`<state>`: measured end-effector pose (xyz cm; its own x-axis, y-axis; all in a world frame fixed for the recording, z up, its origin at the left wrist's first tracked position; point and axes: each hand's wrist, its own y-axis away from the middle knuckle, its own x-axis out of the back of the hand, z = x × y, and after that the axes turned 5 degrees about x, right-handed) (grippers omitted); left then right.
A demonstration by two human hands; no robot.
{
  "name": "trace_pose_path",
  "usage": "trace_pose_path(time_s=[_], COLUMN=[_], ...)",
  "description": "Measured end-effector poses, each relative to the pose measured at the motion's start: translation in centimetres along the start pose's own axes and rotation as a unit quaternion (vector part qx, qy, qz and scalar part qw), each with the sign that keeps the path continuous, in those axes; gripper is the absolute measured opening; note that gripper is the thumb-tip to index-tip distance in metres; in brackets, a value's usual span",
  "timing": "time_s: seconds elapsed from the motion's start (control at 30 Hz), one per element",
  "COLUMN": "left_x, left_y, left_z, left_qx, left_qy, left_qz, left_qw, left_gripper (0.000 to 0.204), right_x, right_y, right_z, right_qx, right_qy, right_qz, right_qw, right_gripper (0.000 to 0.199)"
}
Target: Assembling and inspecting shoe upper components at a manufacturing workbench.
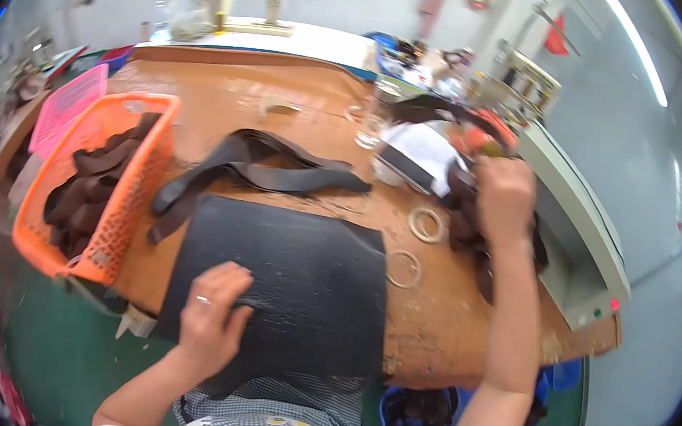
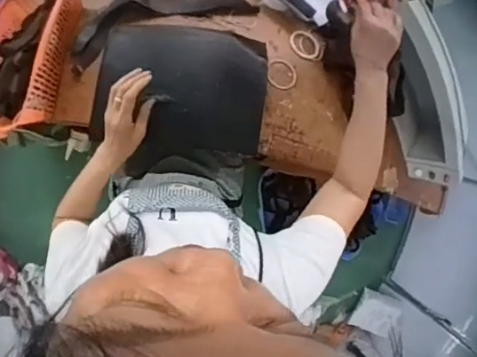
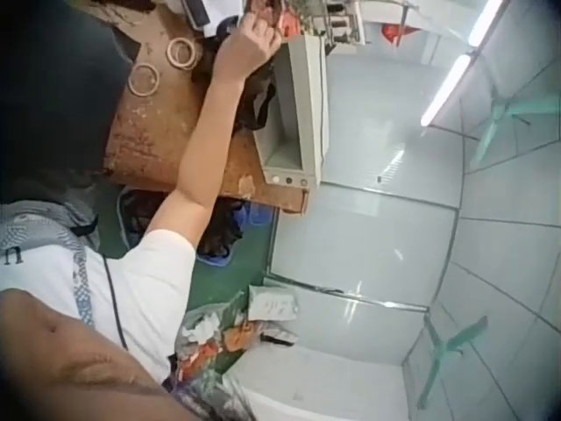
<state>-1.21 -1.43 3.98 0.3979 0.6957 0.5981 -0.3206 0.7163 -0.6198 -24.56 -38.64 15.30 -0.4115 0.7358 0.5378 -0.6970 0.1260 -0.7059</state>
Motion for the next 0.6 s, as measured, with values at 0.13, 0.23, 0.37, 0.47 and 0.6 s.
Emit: trace_pose_path(time_s=[0.13,0.23,0.37,0.47,0.6], left_x=[-1.9,-1.5,-0.2,-2.5,-7.5], left_y=[3.4,4.8,2.2,-3.8,-11.1], left_z=[-0.6,-2.1,-5.9,-11.2,-18.7], left_qx=[0.01,0.063,0.094,0.045,0.017], left_qy=[0.015,-0.011,-0.058,-0.077,-0.158], left_qz=[-0.044,-0.032,-0.038,0.0,-0.012], left_qw=[0.999,0.997,0.993,0.996,0.987], left_gripper=[0.05,0.045,0.034,0.031,0.031], right_x=[-4.5,-6.0,-3.8,-2.7,2.6], right_y=[6.0,9.8,7.0,7.1,8.2], right_z=[12.3,14.4,4.8,-5.3,-21.5], right_qx=[-0.095,-0.146,-0.097,-0.04,-0.006], right_qy=[0.145,0.168,0.039,-0.232,-0.495], right_qz=[-0.213,-0.299,-0.091,-0.083,-0.153], right_qw=[0.962,0.928,0.99,0.968,0.855], right_gripper=[0.015,0.03,0.025,0.014,0.011])
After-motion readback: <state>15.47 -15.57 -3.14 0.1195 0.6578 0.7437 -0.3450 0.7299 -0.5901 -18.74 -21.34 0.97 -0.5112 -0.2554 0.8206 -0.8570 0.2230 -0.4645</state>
